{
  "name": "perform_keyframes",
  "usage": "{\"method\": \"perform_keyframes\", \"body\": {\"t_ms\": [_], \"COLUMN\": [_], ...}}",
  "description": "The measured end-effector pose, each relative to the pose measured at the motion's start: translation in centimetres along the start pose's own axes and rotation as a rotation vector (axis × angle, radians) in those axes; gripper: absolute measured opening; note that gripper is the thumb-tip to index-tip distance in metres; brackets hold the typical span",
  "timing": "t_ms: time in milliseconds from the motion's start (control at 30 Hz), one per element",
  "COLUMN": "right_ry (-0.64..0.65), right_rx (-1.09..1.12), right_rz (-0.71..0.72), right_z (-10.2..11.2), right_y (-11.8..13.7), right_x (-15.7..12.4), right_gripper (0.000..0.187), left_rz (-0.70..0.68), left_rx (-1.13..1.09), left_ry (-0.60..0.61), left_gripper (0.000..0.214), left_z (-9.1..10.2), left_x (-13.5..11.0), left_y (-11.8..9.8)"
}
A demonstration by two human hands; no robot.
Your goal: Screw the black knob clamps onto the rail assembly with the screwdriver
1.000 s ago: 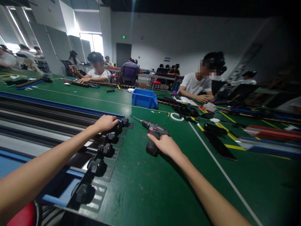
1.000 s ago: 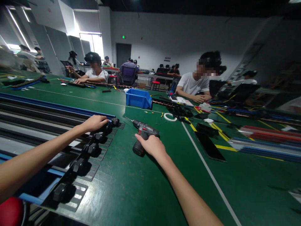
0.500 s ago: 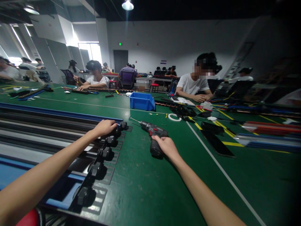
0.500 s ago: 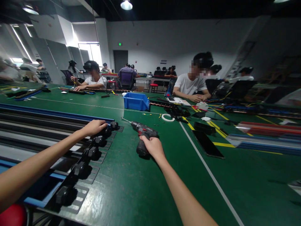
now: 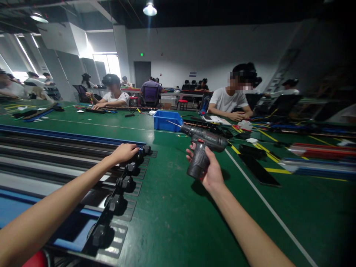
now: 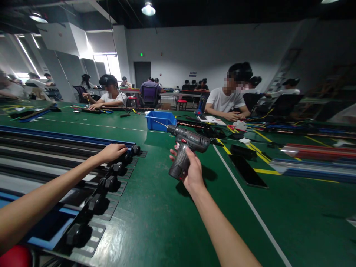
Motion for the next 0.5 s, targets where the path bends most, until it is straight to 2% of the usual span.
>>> {"method": "perform_keyframes", "body": {"t_ms": [67, 133, 267, 367, 500], "right_ry": [0.103, 0.103, 0.055, 0.140, 0.261], "right_rx": [0.114, 0.141, 0.144, 0.210, 0.313], "right_rz": [-0.215, -0.349, -0.359, -0.361, -0.460], "right_z": [-1.2, -1.1, 0.3, 0.2, -0.7], "right_y": [-2.0, -3.9, -5.0, -4.5, -5.3], "right_x": [-0.2, -0.4, 0.0, 0.0, -0.9], "right_gripper": [0.031, 0.024, 0.019, 0.019, 0.033], "left_rz": [0.014, 0.024, 0.030, 0.039, 0.030], "left_rx": [0.007, 0.006, -0.004, 0.002, -0.001], "left_ry": [0.001, 0.001, 0.013, 0.025, 0.019], "left_gripper": [0.050, 0.050, 0.050, 0.050, 0.050], "left_z": [0.1, 0.2, 0.2, 0.2, 0.3], "left_x": [-0.1, -0.1, -0.2, -0.2, -0.2], "left_y": [0.0, -0.1, -0.2, -0.2, -0.4]}}
Point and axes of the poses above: each hand's wrist, its own x-axis towards the middle knuckle, its own z-axis out of the back of the hand, y = z × x, the point moved 10 cm from there along x, towards the middle knuckle, and after that the axes turned 13 degrees about -x, right-handed, at the moved point
